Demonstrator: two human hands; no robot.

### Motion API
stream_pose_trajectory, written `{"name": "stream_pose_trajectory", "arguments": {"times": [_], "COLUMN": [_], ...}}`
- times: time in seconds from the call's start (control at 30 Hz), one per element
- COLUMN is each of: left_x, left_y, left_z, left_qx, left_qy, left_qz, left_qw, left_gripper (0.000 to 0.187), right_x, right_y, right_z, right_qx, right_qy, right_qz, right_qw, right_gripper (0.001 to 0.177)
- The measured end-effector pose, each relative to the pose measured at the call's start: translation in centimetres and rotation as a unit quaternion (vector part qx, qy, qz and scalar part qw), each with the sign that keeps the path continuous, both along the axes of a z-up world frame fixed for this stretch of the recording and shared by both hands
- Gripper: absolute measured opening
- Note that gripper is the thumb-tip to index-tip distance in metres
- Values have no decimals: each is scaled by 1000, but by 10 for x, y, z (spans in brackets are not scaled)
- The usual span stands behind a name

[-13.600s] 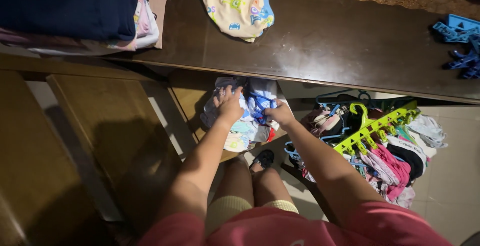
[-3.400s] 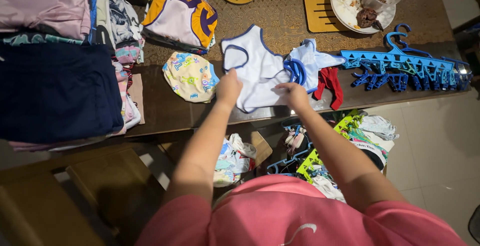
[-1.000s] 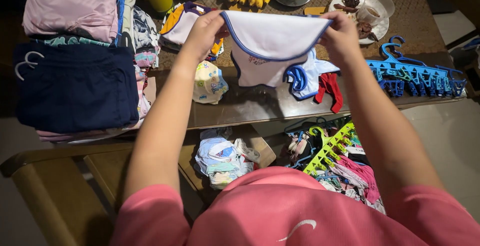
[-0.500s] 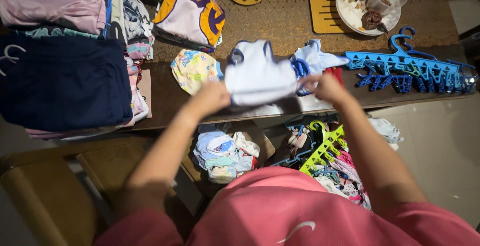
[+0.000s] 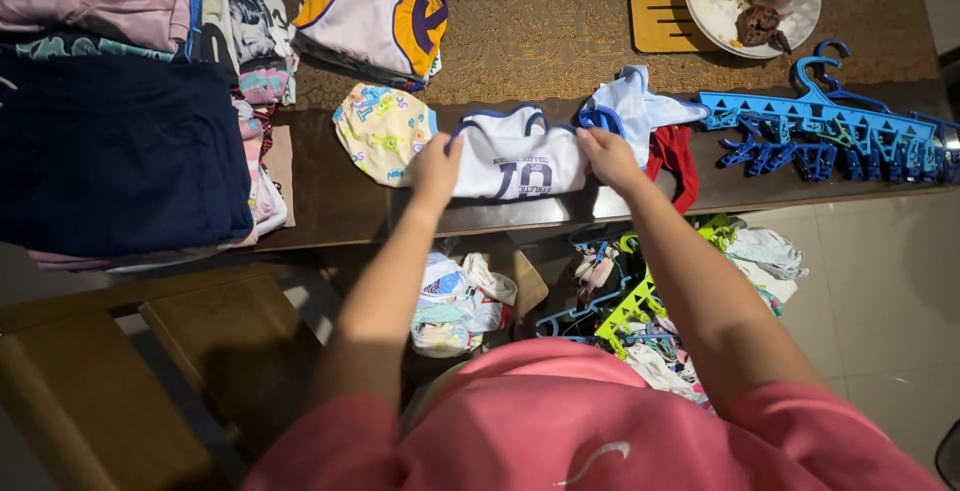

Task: The person folds various small garments, including shirts and shorts, one by one on a wooden table. Each item is smoothed, folded into a compact rectangle, and placed into a growing stack. The person handles the items by hand without using tools.

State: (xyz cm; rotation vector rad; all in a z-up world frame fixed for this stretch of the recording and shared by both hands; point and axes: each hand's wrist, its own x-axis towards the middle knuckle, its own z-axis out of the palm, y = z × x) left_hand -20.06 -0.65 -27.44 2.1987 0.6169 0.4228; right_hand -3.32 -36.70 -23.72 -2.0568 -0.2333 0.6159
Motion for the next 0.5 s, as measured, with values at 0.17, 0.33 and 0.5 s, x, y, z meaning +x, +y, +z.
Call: {"name": "stream_pose_trajectory", "arguments": {"times": [0.17,0.33,0.5], "left_x": [-17,-33,-16], "left_y": [-47,-48,-35], "left_z": [11,19,36], "left_qx": [93,62,81], "left_qy": [-18,-82,-186], "left_qz": [1,-38,-61], "left_qw": [995,994,977], "left_gripper": [69,53,21], "right_x": [-10,-15,-13], "right_y": [26,27,30], "right_z": [-8,-14,-7], "right_qx": [-108,-173,-22], "right_qy": [-273,-154,-174], "right_qz": [51,92,31], "right_qw": [954,968,984], "right_gripper": [35,45,48]}}
